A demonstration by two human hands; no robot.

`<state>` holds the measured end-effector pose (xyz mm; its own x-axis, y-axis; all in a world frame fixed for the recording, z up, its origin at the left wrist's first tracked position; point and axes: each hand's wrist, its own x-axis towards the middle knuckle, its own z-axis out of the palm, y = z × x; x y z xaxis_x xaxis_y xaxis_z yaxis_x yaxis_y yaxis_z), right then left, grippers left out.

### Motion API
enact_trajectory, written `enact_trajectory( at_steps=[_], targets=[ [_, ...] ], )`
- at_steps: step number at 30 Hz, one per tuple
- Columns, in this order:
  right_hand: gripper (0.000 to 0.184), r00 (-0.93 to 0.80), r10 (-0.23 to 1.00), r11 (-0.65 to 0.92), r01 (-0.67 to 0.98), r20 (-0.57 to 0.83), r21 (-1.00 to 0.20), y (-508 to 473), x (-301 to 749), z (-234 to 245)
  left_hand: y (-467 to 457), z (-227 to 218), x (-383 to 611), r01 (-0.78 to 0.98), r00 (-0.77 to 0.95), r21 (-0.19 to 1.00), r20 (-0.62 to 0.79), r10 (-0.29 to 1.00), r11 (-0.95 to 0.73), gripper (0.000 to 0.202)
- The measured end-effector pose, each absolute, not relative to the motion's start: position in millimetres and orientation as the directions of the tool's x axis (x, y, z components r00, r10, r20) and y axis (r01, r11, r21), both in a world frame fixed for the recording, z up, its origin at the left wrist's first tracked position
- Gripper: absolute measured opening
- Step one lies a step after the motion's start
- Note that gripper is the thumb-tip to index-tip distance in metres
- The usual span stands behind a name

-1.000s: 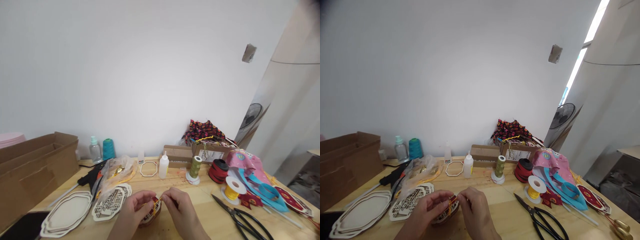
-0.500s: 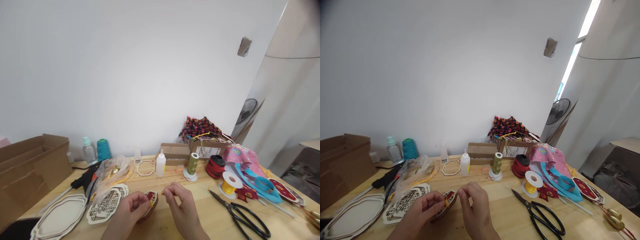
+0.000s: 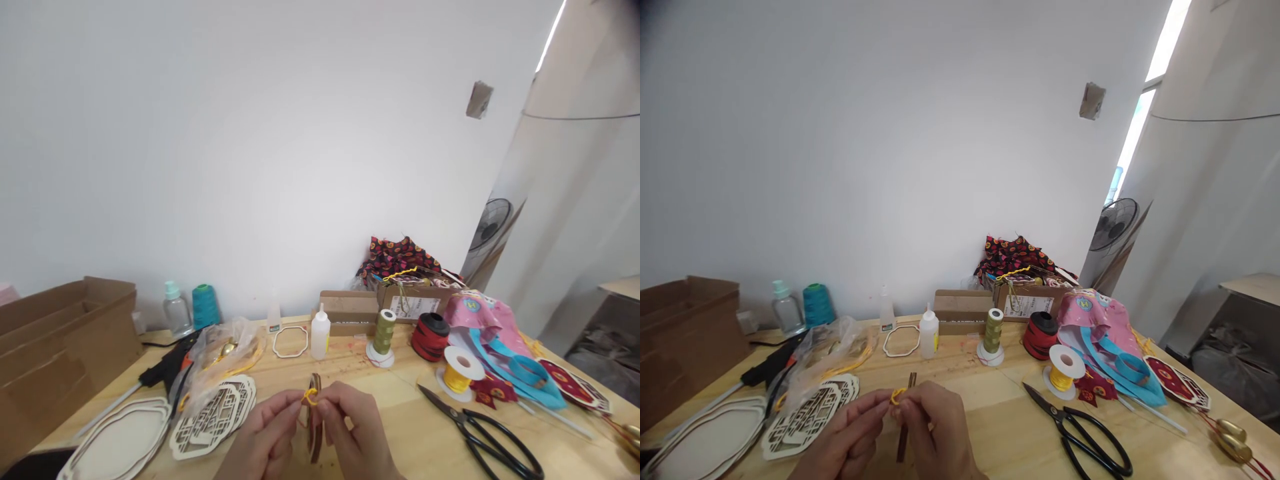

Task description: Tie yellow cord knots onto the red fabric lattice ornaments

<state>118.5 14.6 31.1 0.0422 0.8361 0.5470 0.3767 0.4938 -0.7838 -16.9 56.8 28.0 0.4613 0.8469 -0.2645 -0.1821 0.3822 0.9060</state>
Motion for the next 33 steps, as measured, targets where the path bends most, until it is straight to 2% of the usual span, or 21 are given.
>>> enact_trajectory(
  at_steps=[4,7,9,12,15,18,24,28,30,33],
  targets=[
    [0.023,-0.017,0.803,0.553,0.393,0.595,-0.735,15.0,113.3,29.1,59.9,22.5,-15.3,-0.309,0.402,0.869,-0.249,0.881,0.387,0.031],
    [0.021,0.005,0.790,0.557,0.412,0.613,-0.721,15.6,111.5,27.1,58.6,25.6,-12.6,-0.297,0.367,0.875,-0.266,0.892,0.383,0.028],
    [0.022,0.053,0.814,0.524,0.364,0.578,-0.770,16.8,112.5,27.2,56.8,29.2,-10.6,-0.277,0.351,0.887,-0.265,0.898,0.370,0.024],
    [0.026,0.172,0.888,0.401,0.161,0.426,-0.902,20.6,116.1,27.3,56.0,31.9,-9.6,-0.229,0.315,0.926,-0.222,0.923,0.301,0.022],
    [0.028,0.244,0.939,0.271,-0.085,0.244,-0.959,26.4,118.9,24.6,58.1,29.2,-11.9,-0.136,0.339,0.966,-0.163,0.927,0.219,0.025],
    [0.030,0.231,0.962,0.206,-0.251,0.148,-0.946,30.7,119.8,21.2,60.4,24.7,-15.0,-0.084,0.377,0.976,-0.154,0.913,0.200,0.028],
    [0.027,0.125,0.992,0.088,-0.458,0.034,-0.884,33.3,124.6,19.6,62.4,21.0,-17.6,-0.075,0.375,0.968,-0.195,0.906,0.239,0.028],
    [0.025,0.025,0.999,0.037,-0.416,0.029,-0.909,34.8,127.3,19.5,64.5,21.6,-18.3,-0.126,0.366,0.963,-0.179,0.913,0.240,0.029],
    [0.025,-0.003,0.999,0.033,-0.325,0.036,-0.945,34.7,126.3,19.9,65.4,23.4,-18.4,-0.122,0.340,0.969,-0.163,0.926,0.215,0.028],
    [0.024,0.039,0.994,0.102,-0.128,0.098,-0.986,33.0,121.7,19.1,65.9,27.0,-18.1,-0.076,0.351,0.995,-0.027,0.936,0.058,0.019]
  ],
)
